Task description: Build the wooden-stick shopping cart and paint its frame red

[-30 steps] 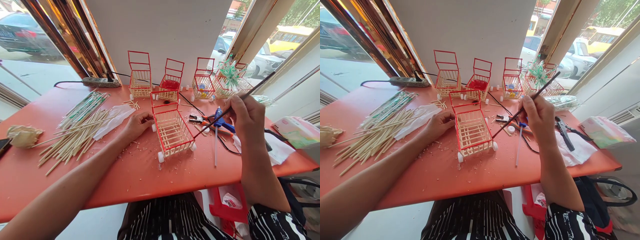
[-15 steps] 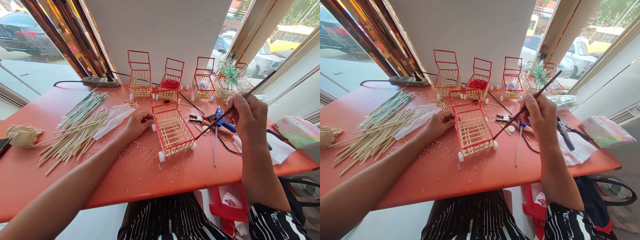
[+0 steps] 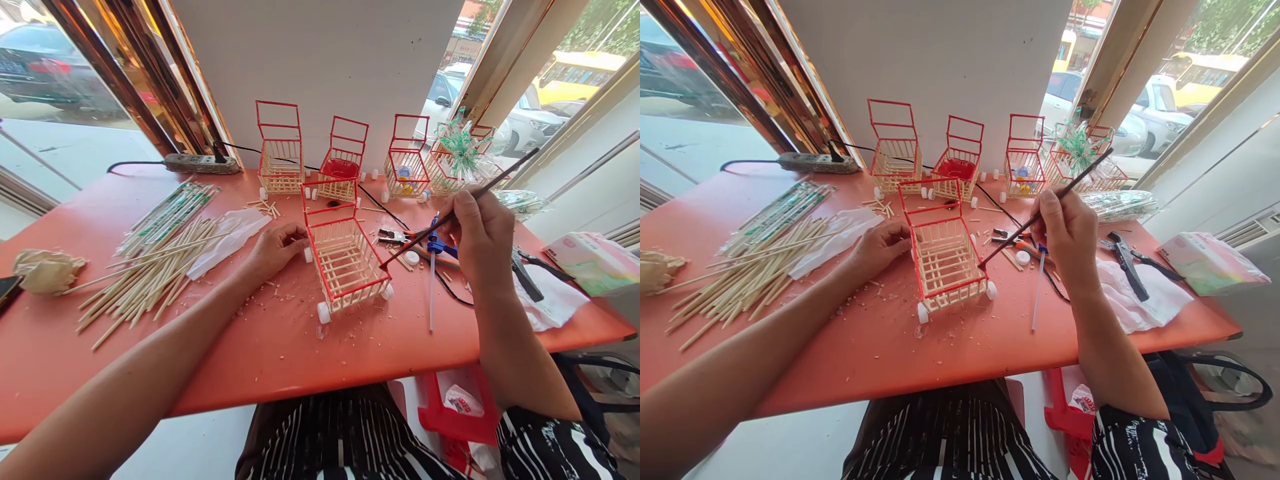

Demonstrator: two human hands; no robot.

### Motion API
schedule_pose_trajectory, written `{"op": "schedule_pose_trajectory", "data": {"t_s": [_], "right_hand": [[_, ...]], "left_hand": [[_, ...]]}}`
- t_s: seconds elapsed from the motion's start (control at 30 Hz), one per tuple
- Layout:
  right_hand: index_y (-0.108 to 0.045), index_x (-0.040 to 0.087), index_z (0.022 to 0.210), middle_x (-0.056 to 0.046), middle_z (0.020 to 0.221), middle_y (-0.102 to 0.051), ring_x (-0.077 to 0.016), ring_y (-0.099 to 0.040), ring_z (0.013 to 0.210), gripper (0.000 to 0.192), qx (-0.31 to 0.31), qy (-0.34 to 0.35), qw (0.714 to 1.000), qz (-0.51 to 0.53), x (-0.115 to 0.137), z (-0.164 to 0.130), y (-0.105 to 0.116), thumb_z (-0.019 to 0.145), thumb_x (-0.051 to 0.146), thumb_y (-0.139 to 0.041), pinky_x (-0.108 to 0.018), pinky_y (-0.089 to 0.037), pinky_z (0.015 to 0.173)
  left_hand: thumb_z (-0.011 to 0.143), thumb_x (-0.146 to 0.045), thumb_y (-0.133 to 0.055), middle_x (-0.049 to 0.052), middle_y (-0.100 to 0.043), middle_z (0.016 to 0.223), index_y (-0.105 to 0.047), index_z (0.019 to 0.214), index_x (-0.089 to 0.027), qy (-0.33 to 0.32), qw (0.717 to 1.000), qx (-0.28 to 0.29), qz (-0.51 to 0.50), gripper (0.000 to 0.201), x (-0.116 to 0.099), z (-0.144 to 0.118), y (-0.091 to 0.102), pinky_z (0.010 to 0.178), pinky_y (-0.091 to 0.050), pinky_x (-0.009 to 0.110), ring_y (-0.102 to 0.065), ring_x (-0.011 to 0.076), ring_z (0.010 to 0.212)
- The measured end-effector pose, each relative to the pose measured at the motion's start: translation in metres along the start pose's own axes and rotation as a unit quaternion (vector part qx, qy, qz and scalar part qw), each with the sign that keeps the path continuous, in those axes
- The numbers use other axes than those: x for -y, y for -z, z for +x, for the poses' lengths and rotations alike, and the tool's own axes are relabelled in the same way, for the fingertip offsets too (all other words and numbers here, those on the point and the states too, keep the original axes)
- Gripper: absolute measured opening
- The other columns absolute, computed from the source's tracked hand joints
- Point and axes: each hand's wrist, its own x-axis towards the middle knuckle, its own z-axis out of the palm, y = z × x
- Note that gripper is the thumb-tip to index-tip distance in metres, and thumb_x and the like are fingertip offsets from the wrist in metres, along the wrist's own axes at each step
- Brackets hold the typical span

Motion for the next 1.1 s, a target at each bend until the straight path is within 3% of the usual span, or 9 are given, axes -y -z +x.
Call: {"op": "schedule_pose_trajectory", "data": {"t_s": [0.33,0.7,0.93,1.1], "right_hand": [[-0.061,0.027,0.084,0.002,0.060,-0.058,-0.0122,-0.052,0.049,0.036,-0.016,0.028,0.999,-0.019,-0.009,-0.002,-0.012,0.103,0.058,-0.058,-0.032,-0.040,0.047],[-0.060,0.025,0.088,0.002,0.070,-0.062,-0.0115,-0.060,0.058,0.041,-0.048,0.044,0.998,-0.005,-0.018,-0.004,-0.024,0.100,0.063,-0.060,-0.026,-0.046,0.050],[-0.067,0.022,0.097,-0.002,0.081,-0.072,-0.0113,-0.069,0.069,0.031,0.007,0.045,0.999,0.027,-0.027,-0.007,-0.029,0.104,0.052,-0.060,-0.024,-0.045,0.055],[-0.067,0.022,0.092,-0.001,0.077,-0.073,-0.0119,-0.069,0.064,0.039,0.006,0.027,1.000,-0.003,-0.023,-0.007,-0.028,0.101,0.059,-0.061,-0.025,-0.048,0.054]], "left_hand": [[0.079,-0.046,-0.061,0.001,-0.069,0.076,-0.067,0.082,-0.021,0.012,1.000,0.002,0.002,0.026,0.000,0.000,0.000,0.067,-0.048,0.027,-0.056,0.0156,0.068],[0.077,-0.045,-0.063,0.002,-0.068,0.076,-0.065,0.079,-0.021,0.014,1.000,0.000,-0.006,0.024,-0.001,0.000,0.000,0.068,-0.047,0.028,-0.055,0.0161,0.069],[0.078,-0.047,-0.061,0.002,-0.071,0.076,-0.065,0.081,-0.021,0.007,1.000,0.005,-0.017,0.027,0.000,0.000,0.000,0.067,-0.047,0.028,-0.056,0.0157,0.067],[0.077,-0.047,-0.062,0.001,-0.069,0.074,-0.064,0.080,-0.021,0.010,1.000,0.003,-0.019,0.026,0.000,0.001,-0.001,0.067,-0.047,0.027,-0.056,0.0152,0.067]]}}
